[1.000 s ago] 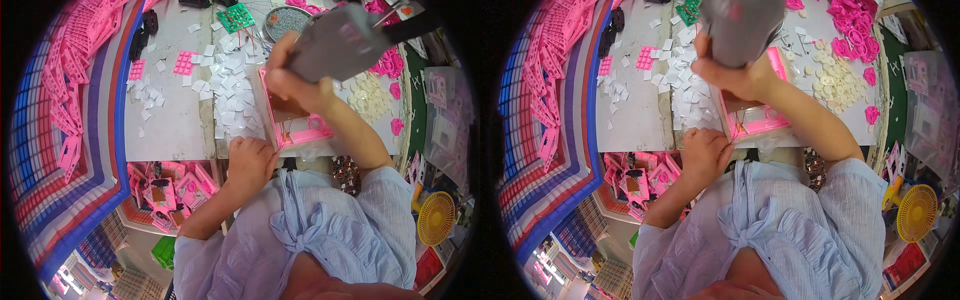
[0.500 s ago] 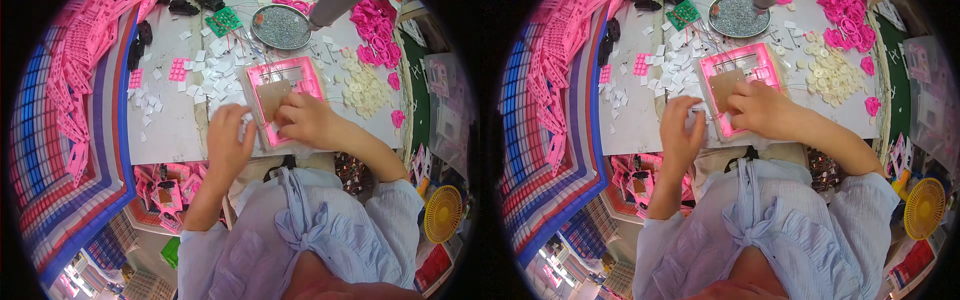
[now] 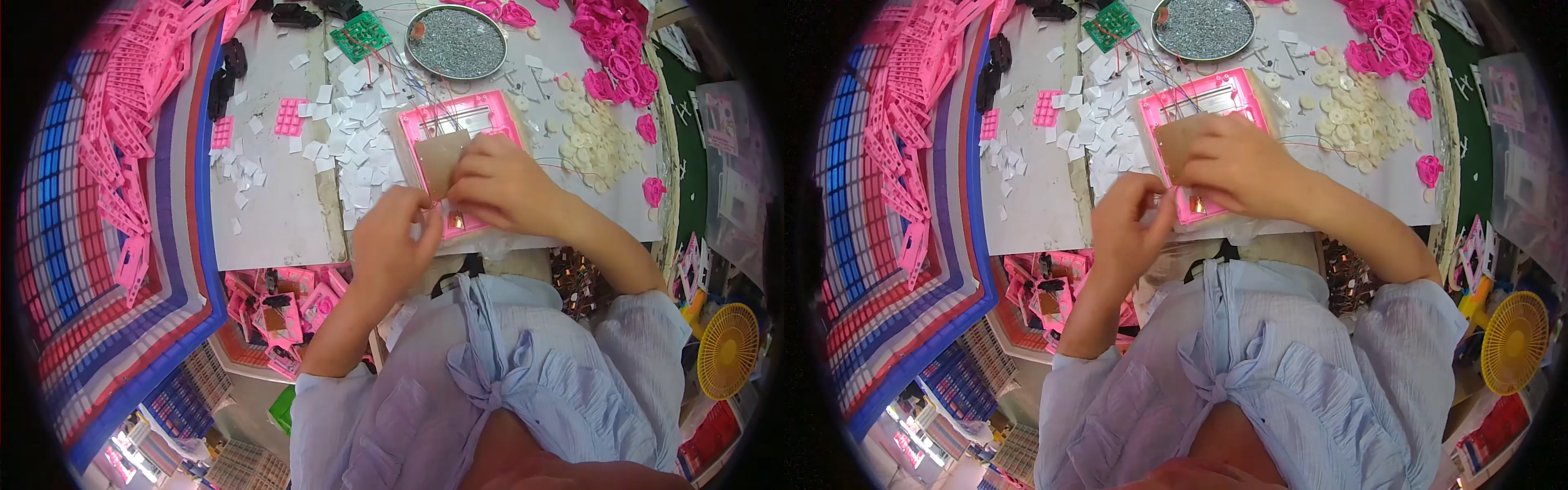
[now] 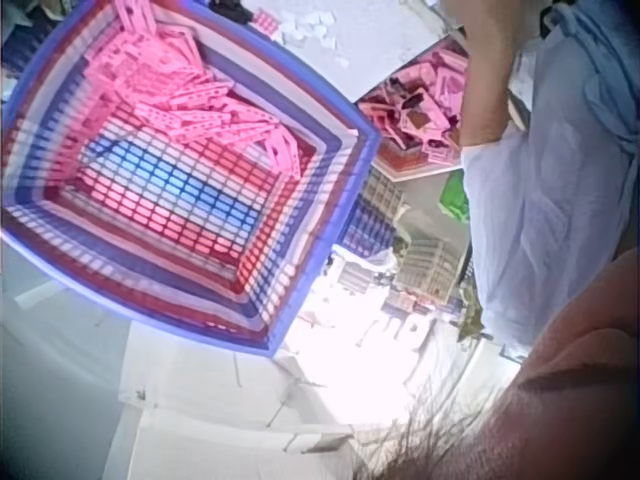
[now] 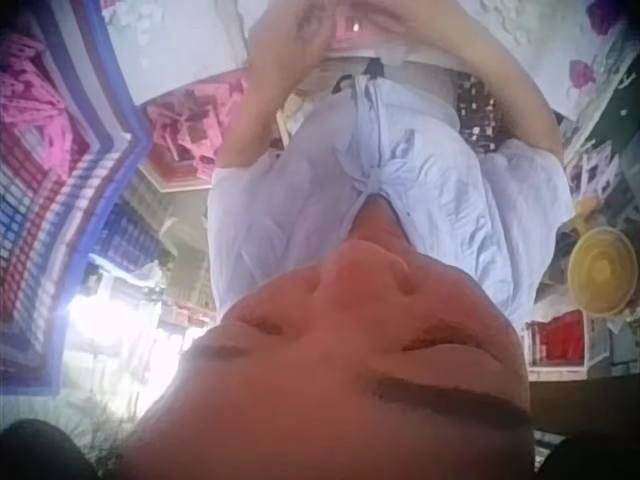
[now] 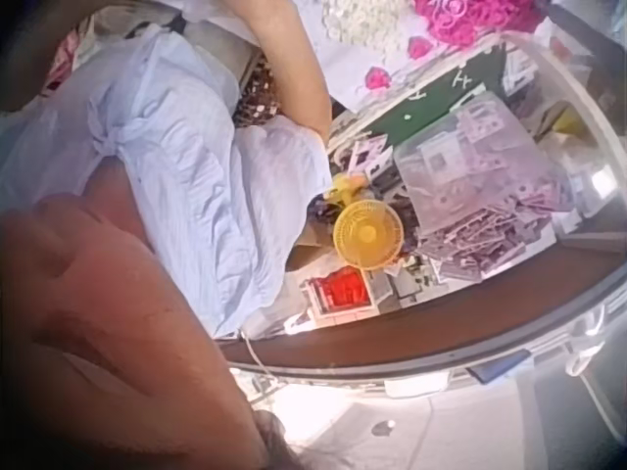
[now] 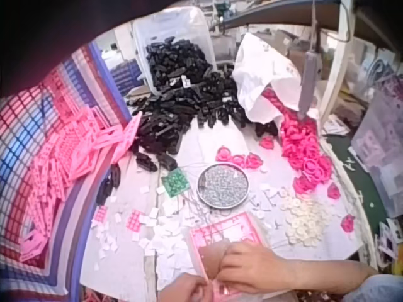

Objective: The recorder is assembling a pink plastic toy, applying glue with a glue gun, and fitting components like a circuit board and cardboard backing into a frame.

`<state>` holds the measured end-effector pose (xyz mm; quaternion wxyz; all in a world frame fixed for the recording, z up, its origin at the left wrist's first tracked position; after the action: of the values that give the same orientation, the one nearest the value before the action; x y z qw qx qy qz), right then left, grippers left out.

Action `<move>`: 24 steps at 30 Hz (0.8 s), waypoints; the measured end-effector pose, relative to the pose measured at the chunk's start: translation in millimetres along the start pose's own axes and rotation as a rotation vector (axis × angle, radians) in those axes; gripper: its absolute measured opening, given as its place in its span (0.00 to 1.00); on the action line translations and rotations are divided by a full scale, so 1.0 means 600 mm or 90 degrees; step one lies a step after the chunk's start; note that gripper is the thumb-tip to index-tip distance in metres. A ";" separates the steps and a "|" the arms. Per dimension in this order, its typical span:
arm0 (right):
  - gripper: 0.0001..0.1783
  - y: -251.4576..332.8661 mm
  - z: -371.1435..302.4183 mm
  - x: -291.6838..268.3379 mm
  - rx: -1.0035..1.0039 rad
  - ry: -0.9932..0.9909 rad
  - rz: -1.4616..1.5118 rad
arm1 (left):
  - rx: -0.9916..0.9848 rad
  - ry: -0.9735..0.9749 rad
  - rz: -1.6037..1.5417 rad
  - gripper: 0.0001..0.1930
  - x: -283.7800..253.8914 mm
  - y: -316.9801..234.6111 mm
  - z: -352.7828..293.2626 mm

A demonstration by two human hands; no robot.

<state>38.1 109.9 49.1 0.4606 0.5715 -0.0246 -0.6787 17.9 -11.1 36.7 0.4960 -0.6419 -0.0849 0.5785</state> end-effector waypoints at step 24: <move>0.09 -0.067 -0.011 -0.004 0.238 -0.087 0.130 | 0.010 0.007 -0.016 0.09 0.031 0.011 0.033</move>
<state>19.1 138.0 26.2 0.4104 0.5944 -0.2389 -0.6490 4.1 9.0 23.1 0.5084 -0.6401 -0.0857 0.5696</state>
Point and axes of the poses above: each hand's wrist, its own z-axis towards the middle knuckle, its own x-axis out of the palm, y = z × x, the point moved 10 cm from there along z, towards the middle knuckle, and after that the axes turned 1 degree about -x, right-handed, at the moved point
